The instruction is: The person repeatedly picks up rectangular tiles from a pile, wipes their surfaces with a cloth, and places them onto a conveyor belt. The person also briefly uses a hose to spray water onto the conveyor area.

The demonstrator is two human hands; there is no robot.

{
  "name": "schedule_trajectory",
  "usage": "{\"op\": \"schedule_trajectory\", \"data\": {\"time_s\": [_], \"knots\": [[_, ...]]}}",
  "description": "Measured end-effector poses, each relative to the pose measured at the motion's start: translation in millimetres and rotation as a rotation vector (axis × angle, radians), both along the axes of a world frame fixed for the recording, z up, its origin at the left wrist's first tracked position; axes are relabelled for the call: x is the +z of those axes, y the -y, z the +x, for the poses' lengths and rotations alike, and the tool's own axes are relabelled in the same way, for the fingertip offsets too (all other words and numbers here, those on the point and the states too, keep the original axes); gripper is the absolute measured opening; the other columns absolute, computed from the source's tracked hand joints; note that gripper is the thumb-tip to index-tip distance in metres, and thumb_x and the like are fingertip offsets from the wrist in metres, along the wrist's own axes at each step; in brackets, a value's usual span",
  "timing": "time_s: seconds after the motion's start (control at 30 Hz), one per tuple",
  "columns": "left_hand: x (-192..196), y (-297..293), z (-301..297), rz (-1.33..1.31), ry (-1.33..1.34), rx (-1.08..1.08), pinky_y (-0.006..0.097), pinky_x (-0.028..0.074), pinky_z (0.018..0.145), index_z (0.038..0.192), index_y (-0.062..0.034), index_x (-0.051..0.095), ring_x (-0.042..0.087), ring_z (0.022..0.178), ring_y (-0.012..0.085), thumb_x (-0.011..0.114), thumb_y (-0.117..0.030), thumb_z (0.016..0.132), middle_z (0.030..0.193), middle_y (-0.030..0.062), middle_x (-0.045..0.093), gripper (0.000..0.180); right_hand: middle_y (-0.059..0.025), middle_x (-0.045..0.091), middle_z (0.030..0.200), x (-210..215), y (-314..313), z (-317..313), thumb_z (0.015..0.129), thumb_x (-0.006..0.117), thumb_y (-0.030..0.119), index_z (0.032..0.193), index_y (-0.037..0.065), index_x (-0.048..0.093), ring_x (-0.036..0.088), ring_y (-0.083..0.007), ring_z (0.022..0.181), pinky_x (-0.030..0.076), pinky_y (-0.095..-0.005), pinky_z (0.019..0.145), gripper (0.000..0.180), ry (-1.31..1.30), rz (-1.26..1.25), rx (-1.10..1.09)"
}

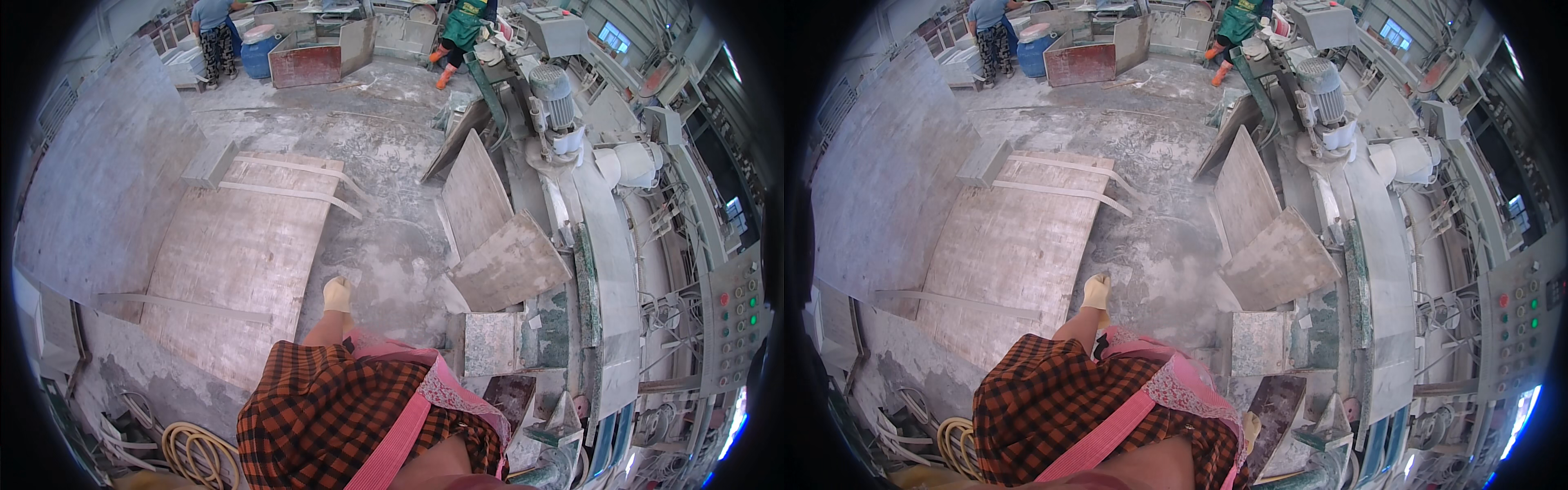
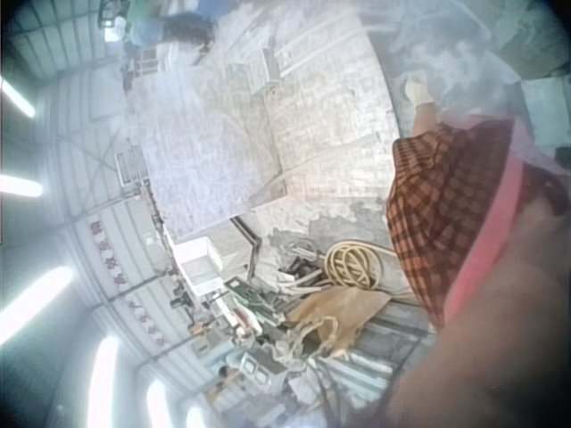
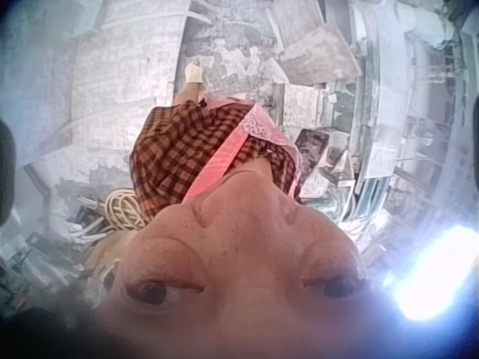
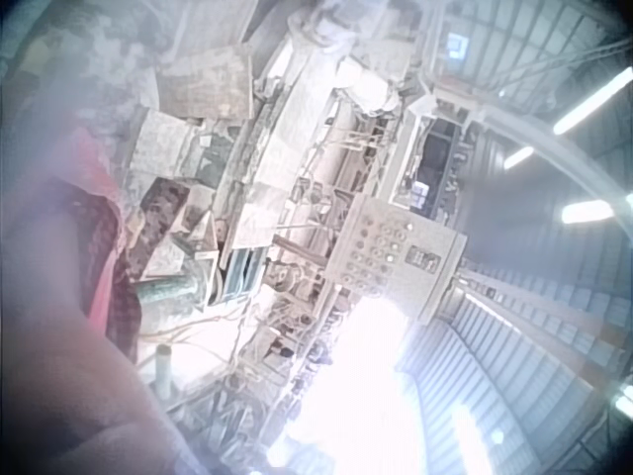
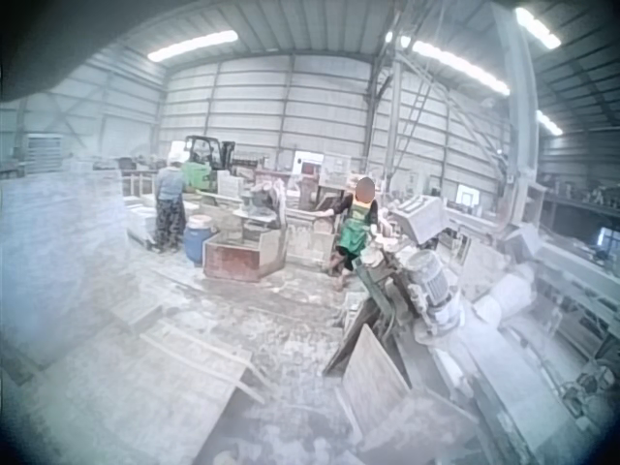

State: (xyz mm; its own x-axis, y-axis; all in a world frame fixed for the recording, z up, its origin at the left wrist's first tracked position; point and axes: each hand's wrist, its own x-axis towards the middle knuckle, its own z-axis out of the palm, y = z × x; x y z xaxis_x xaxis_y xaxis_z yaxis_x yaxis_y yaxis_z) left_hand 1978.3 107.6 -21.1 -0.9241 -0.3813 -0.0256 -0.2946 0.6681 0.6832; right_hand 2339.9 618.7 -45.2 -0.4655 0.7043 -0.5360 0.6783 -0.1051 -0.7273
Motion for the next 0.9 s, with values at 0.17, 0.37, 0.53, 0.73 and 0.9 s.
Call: {"op": "schedule_trajectory", "data": {"time_s": [0.17,0.37,0.53,0.73,0.9], "knots": [[-3,0,-1,0.036,-0.013,0.02,0.049,0.05,0.073,0.081,-0.0052,0.069,0.066,0.082,0.0412,0.059,-0.028,0.084,0.084,0.022,0.067,0.025,-0.0059,0.066,0.084,5,0,-3,0.092,0.059,0.03,0.102,0.0,0.067,0.057,-0.0153,0.076,0.048,-0.0337,0.071,0.033,0.018,-0.006,0.023],[-12,-1,-3,0.032,-0.047,0.035,0.049,0.05,0.072,0.079,-0.0048,0.068,0.065,0.08,0.0416,0.059,-0.029,0.085,0.082,0.0223,0.066,0.026,-0.0055,0.065,0.084,4,1,-5,0.092,0.059,0.031,0.102,0.0,0.067,0.057,-0.0152,0.076,0.048,-0.0335,0.071,0.033,0.024,-0.007,0.034],[-16,-1,-4,0.023,-0.089,0.018,0.049,0.05,0.07,0.078,-0.0043,0.067,0.065,0.078,0.0423,0.059,-0.028,0.084,0.079,0.0228,0.065,0.026,-0.0052,0.065,0.083,8,3,-5,0.092,0.059,0.031,0.103,0.0,0.068,0.057,-0.015,0.076,0.048,-0.0332,0.071,0.034,0.029,-0.014,0.037],[-7,-3,-2,0.046,-0.08,0.012,0.049,0.05,0.07,0.077,-0.0041,0.067,0.064,0.077,0.0423,0.058,-0.027,0.083,0.078,0.023,0.065,0.025,-0.0031,0.063,0.08,-11,-4,1,0.092,0.058,0.032,0.103,0.0,0.068,0.056,-0.0134,0.073,0.047,-0.032,0.07,0.035,0.01,-0.016,0.071],[-3,-4,0,0.049,-0.073,0.023,0.05,0.05,0.069,0.076,-0.004,0.067,0.064,0.076,0.0423,0.058,-0.026,0.084,0.078,0.0228,0.065,0.025,-0.0002,0.06,0.076,-26,-10,1,0.092,0.058,0.032,0.103,0.0,0.068,0.053,-0.0115,0.07,0.045,-0.0301,0.066,0.035,0.023,0.001,0.109]]}}
